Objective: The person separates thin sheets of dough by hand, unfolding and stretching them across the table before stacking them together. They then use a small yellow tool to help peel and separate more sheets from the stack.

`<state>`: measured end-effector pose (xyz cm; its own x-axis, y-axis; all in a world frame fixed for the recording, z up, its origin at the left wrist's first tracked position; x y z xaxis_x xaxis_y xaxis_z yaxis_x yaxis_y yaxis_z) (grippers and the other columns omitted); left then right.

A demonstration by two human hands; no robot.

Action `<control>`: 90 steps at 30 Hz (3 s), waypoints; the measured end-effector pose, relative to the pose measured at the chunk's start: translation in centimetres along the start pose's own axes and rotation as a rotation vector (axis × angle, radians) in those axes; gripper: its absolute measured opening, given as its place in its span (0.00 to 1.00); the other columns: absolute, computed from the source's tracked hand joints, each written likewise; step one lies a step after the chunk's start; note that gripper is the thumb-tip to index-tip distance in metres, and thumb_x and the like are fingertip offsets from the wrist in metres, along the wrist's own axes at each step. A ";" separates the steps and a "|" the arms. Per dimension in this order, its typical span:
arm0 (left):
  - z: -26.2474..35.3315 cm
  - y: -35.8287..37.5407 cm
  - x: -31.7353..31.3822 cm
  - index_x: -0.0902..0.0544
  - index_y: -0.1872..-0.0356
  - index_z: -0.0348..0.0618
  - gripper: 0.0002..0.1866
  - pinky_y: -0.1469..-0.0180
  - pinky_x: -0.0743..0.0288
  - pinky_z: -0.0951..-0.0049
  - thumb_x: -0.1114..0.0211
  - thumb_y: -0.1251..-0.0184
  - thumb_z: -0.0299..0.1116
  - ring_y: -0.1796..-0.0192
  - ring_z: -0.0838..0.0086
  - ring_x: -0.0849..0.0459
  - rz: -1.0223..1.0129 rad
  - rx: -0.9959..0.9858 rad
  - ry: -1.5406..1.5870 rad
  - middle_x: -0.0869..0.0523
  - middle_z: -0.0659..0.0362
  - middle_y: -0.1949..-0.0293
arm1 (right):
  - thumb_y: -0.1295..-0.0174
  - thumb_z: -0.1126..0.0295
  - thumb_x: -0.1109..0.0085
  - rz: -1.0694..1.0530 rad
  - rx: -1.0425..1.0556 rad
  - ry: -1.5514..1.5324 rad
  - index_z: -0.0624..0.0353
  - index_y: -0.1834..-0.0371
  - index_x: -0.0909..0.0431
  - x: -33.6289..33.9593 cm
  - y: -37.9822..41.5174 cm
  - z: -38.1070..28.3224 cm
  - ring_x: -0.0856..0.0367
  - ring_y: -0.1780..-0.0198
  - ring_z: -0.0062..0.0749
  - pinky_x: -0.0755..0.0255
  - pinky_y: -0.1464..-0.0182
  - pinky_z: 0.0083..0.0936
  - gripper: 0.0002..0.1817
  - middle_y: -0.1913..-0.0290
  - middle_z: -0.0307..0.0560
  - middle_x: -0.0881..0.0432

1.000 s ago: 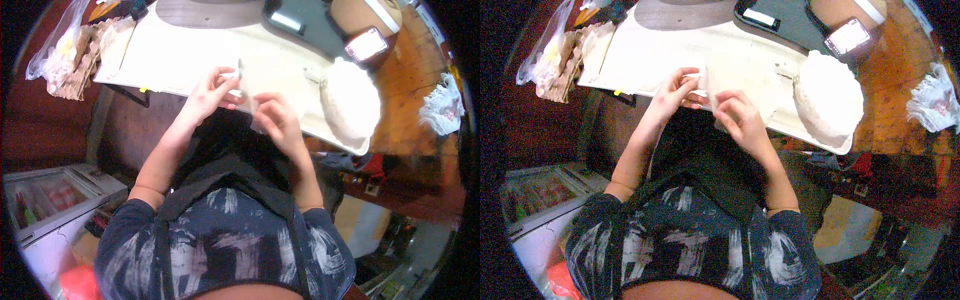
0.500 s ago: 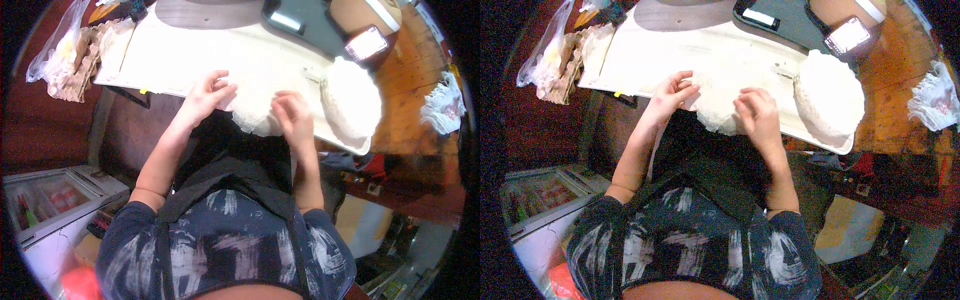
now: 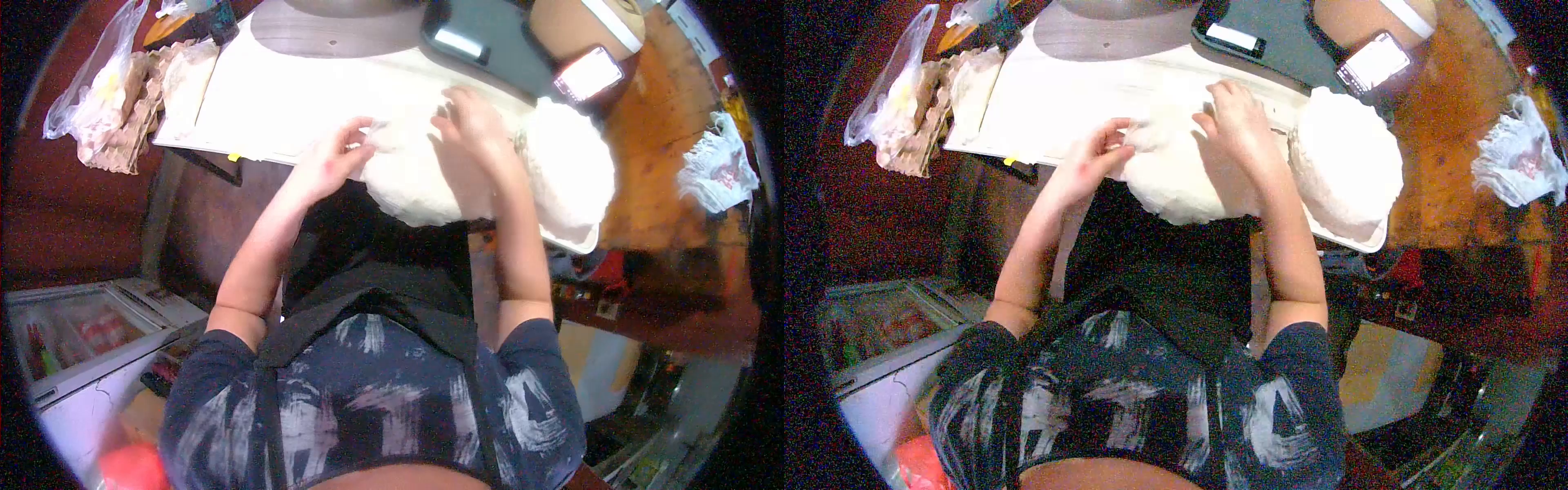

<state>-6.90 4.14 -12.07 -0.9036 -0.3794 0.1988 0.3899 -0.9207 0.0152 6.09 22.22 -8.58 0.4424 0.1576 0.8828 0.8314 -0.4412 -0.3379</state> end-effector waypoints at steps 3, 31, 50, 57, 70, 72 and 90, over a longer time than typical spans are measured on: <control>1.8 -1.4 1.4 0.26 0.40 0.39 0.21 0.52 0.21 0.69 0.42 0.34 0.25 0.54 0.67 0.14 0.022 -0.119 -0.274 0.15 0.49 0.54 | 0.45 0.61 0.33 -0.065 0.042 -0.052 0.68 0.46 0.25 -0.3 -2.2 0.0 0.23 0.44 0.49 0.31 0.39 0.40 0.27 0.49 0.59 0.21; 3.4 -2.4 -7.8 0.19 0.57 0.40 0.11 0.61 0.23 0.77 0.31 0.36 0.35 0.64 0.78 0.16 -0.150 -0.203 -0.143 0.15 0.59 0.64 | 0.36 0.73 0.39 0.008 -0.489 -1.157 0.65 0.54 0.23 0.8 9.6 0.7 0.17 0.65 0.24 0.22 0.61 0.21 0.11 0.64 0.43 0.17; 4.9 -2.3 -8.0 0.22 0.69 0.41 0.06 0.60 0.23 0.62 0.33 0.41 0.30 0.67 0.59 0.17 0.044 -0.660 -0.678 0.18 0.55 0.70 | 0.40 0.75 0.39 0.136 -0.406 -0.964 0.63 0.55 0.26 0.9 8.9 -0.5 0.21 0.70 0.18 0.28 0.67 0.17 0.11 0.72 0.39 0.18; 4.7 -2.1 -8.2 0.23 0.68 0.41 0.06 0.65 0.22 0.65 0.34 0.41 0.28 0.69 0.62 0.16 0.137 -0.656 -0.626 0.19 0.56 0.71 | 0.41 0.74 0.38 0.259 -0.399 -0.699 0.61 0.56 0.27 1.9 9.2 -1.8 0.24 0.75 0.19 0.31 0.71 0.20 0.12 0.77 0.40 0.21; 2.9 -2.8 -7.2 0.23 0.69 0.38 0.16 0.68 0.25 0.72 0.31 0.37 0.41 0.71 0.73 0.20 -0.060 -0.258 -0.124 0.20 0.58 0.75 | 0.35 0.72 0.41 0.090 -0.379 -1.116 0.65 0.60 0.20 0.1 8.0 -1.0 0.21 0.66 0.19 0.26 0.64 0.18 0.07 0.66 0.39 0.16; 3.2 -2.9 -6.6 0.23 0.69 0.38 0.17 0.68 0.27 0.74 0.31 0.36 0.42 0.72 0.76 0.23 -0.084 -0.299 -0.187 0.22 0.60 0.76 | 0.35 0.72 0.41 0.047 -0.387 -1.189 0.65 0.60 0.20 0.0 7.7 -1.4 0.21 0.65 0.19 0.25 0.63 0.18 0.07 0.66 0.39 0.16; 4.3 -1.9 -6.8 0.27 0.76 0.37 0.09 0.72 0.27 0.69 0.36 0.43 0.27 0.74 0.67 0.21 0.164 -0.506 -0.561 0.25 0.54 0.78 | 0.42 0.73 0.40 0.347 -0.285 -0.342 0.57 0.55 0.28 1.3 8.1 -4.3 0.18 0.75 0.42 0.25 0.71 0.35 0.13 0.78 0.49 0.21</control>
<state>-0.74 8.87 -9.19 -0.5636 -0.5359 0.6286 0.2605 -0.8375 -0.4804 11.98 15.03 -8.74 0.7967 0.2176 0.5638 0.5154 -0.7318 -0.4459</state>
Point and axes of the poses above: each hand's wrist, its own y-axis away from the middle knuckle, its own x-axis out of the back of the hand, z = x × y, the point moved 5 cm from there along -y, towards the middle knuckle
